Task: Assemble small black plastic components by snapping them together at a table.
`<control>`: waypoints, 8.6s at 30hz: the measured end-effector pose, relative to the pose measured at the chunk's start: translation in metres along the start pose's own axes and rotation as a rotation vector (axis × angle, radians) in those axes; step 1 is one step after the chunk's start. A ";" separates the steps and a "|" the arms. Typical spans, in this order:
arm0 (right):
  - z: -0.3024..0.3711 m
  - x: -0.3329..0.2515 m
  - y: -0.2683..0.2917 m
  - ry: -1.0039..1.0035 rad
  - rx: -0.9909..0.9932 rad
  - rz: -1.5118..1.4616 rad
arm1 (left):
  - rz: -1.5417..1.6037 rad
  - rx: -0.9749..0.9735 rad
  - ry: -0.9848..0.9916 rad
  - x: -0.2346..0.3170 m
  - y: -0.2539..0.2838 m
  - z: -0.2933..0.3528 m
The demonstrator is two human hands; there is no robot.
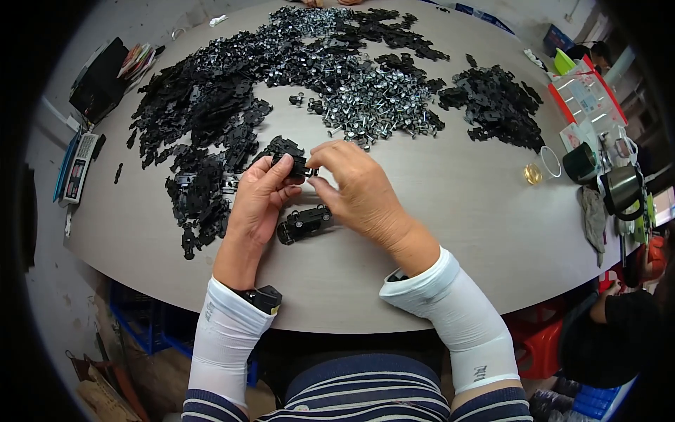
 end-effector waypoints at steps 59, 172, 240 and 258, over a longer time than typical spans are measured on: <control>0.026 0.068 0.001 -0.382 -0.287 0.142 | -1.488 0.755 -0.653 0.046 0.022 -0.001; -0.090 0.145 -0.074 -0.058 -0.548 0.579 | 0.178 0.040 0.003 0.006 0.016 -0.007; 0.009 0.029 -0.013 -0.389 0.000 -0.030 | -0.506 -0.030 -0.274 -0.002 -0.027 0.007; 0.027 0.086 0.049 -0.522 0.159 -0.014 | -0.222 0.037 -0.125 0.012 0.006 0.004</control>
Point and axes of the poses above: each hand's wrist, its own z-axis away from the middle knuckle, its own y-axis out of the back of the hand, x = y × z, the point moved 6 cm from there along -z, towards the middle knuckle, and after that the axes turned 12 degrees about y, right-handed, at the moved point
